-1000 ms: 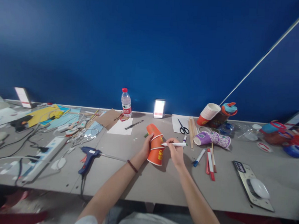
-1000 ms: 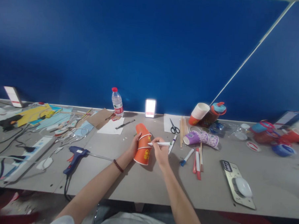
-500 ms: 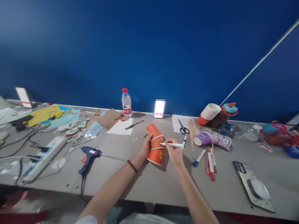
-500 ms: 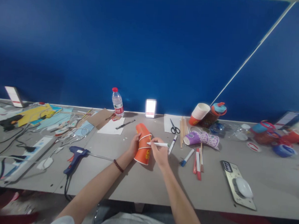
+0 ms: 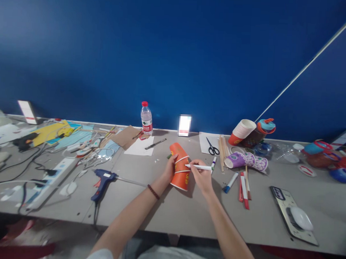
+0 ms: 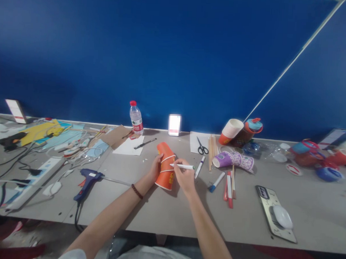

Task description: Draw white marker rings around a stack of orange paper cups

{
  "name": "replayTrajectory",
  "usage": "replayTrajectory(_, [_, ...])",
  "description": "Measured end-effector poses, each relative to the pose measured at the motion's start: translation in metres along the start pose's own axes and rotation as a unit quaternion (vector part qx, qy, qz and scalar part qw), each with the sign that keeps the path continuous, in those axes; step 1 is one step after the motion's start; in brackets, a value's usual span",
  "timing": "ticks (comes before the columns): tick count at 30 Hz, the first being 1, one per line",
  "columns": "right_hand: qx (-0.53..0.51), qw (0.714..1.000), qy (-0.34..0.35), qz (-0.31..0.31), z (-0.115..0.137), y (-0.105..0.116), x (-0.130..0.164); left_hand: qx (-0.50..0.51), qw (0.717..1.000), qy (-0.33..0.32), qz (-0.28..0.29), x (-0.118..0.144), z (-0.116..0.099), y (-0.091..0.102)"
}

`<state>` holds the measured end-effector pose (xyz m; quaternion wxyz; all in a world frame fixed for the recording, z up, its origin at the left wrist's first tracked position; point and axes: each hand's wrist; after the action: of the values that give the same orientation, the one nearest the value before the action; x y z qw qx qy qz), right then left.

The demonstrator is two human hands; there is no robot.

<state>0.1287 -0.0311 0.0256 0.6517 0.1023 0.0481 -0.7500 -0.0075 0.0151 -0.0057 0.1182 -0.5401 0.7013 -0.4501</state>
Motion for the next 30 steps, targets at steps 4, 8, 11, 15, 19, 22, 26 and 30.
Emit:
replayTrajectory(4, [-0.006,1.000,0.000,-0.001,0.0009,-0.0003,-0.0008,0.007,1.000,-0.002,-0.008,0.0000,0.0001,-0.0010])
replayTrajectory(8, [-0.001,1.000,0.003,-0.005,0.0012,0.0002,-0.0015,0.013,1.000,0.003,-0.008,0.0003,-0.0001,-0.0016])
replayTrajectory(11, [0.010,1.000,0.001,-0.006,0.0022,0.0004,-0.0014,0.011,1.000,0.000,-0.005,0.0008,-0.0004,-0.0017])
replayTrajectory(15, [-0.003,1.000,-0.006,0.001,0.0039,0.0002,-0.0008,0.010,1.000,0.004,-0.006,0.0013,-0.0010,-0.0024])
replayTrajectory(19, [-0.006,1.000,-0.007,-0.001,0.0041,-0.0005,-0.0006,0.009,1.000,0.001,-0.019,0.0018,-0.0015,-0.0032])
replayTrajectory(22, [-0.013,1.000,-0.003,-0.005,0.0032,-0.0007,-0.0011,0.007,1.000,-0.002,-0.020,0.0019,-0.0016,-0.0031])
replayTrajectory(26, [-0.013,1.000,-0.001,-0.003,0.0024,0.0000,-0.0018,0.010,1.000,-0.006,-0.022,0.0018,-0.0013,-0.0032])
replayTrajectory(30, [-0.002,1.000,0.002,-0.008,0.0032,0.0002,-0.0015,0.012,1.000,-0.010,-0.020,0.0024,-0.0011,-0.0035])
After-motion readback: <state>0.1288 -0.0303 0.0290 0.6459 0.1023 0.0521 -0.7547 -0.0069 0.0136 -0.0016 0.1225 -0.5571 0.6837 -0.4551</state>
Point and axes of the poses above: each hand's wrist, its own x-axis away from the middle knuckle, its own y-axis out of the back of the hand, z = x × y, and after that the axes turned 3 degrees about -x, right-handed
